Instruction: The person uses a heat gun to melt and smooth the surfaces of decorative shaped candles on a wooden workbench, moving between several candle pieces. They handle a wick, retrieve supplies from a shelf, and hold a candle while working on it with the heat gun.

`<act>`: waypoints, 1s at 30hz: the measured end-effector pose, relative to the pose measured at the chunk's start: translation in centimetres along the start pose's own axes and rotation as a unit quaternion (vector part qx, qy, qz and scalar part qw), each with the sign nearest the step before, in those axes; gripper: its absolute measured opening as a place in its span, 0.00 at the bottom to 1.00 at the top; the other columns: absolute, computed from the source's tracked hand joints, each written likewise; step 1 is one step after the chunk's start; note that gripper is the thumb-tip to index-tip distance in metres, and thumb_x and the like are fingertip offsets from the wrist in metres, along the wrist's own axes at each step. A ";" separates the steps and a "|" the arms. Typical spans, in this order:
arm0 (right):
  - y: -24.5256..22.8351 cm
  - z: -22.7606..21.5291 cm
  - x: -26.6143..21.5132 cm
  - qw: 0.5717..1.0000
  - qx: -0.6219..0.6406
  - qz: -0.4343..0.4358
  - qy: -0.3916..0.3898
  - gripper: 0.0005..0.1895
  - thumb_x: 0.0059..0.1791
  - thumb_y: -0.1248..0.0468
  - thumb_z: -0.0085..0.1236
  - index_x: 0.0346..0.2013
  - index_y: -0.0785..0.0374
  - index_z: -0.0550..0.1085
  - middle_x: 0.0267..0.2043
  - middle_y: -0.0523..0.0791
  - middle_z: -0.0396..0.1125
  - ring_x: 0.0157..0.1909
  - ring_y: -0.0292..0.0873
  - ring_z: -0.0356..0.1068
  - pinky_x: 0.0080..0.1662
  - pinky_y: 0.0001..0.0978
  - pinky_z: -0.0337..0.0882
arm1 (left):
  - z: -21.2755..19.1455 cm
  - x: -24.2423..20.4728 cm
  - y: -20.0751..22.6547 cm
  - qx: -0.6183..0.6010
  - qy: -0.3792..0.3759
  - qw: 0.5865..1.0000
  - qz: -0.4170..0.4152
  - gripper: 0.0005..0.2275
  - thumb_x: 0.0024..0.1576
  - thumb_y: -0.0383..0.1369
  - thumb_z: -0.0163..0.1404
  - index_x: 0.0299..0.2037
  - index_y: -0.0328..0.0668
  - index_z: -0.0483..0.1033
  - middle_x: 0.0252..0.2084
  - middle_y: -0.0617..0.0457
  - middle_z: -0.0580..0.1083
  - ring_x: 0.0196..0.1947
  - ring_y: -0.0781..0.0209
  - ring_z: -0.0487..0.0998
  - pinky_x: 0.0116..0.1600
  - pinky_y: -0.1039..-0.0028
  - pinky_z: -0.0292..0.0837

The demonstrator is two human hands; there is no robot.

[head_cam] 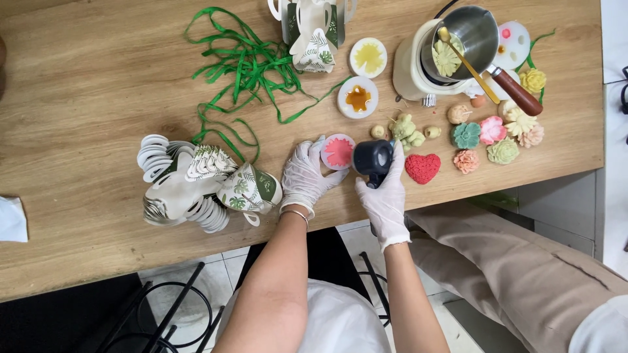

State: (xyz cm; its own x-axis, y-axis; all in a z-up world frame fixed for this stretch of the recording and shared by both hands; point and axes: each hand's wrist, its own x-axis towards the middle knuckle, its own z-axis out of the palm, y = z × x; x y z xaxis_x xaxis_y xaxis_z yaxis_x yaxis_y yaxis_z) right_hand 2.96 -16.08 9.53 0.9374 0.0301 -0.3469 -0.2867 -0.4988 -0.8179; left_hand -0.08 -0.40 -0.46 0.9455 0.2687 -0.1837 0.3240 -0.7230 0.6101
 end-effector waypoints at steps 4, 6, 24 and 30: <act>0.3 1.0 0.9 0.996 -0.089 0.030 -0.003 0.59 0.40 0.69 0.65 0.77 0.54 0.38 0.51 0.44 0.71 0.38 0.39 0.73 0.46 0.27 0.72 | 0.8 0.0 -0.7 -0.001 0.015 1.000 0.019 0.45 0.42 0.60 0.63 0.67 0.42 0.63 0.56 0.42 0.67 0.56 0.45 0.71 0.58 0.56 0.69; 0.9 1.3 1.2 0.994 -0.107 0.021 0.018 0.59 0.40 0.71 0.62 0.78 0.54 0.38 0.50 0.47 0.72 0.41 0.39 0.73 0.48 0.28 0.70 | 0.9 0.0 -0.8 0.003 0.014 1.000 0.019 0.45 0.42 0.60 0.63 0.67 0.42 0.63 0.55 0.42 0.67 0.56 0.45 0.71 0.57 0.56 0.69; -1.4 0.2 -2.5 0.984 0.052 0.172 0.000 0.64 0.38 0.78 0.53 0.77 0.44 0.28 0.47 0.45 0.69 0.36 0.40 0.66 0.41 0.30 0.71 | -0.4 -0.1 0.6 -0.012 0.055 0.997 0.052 0.41 0.41 0.54 0.65 0.63 0.45 0.65 0.52 0.42 0.67 0.53 0.42 0.71 0.57 0.56 0.69; -1.3 -0.8 -4.4 0.946 0.273 0.157 0.071 0.60 0.36 0.81 0.54 0.76 0.45 0.42 0.43 0.40 0.63 0.34 0.35 0.61 0.36 0.27 0.67 | -1.3 -0.1 1.4 0.005 0.049 0.998 0.043 0.43 0.40 0.57 0.64 0.63 0.41 0.64 0.52 0.41 0.67 0.53 0.43 0.70 0.57 0.57 0.68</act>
State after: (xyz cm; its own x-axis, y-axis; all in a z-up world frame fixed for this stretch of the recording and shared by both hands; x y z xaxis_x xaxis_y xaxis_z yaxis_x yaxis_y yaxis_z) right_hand -0.62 -16.27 12.50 0.7956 -0.1815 -0.5780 -0.5778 0.0595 -0.8140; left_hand 0.23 -0.64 1.40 0.9625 0.2657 -0.0551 0.2428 -0.7526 0.6120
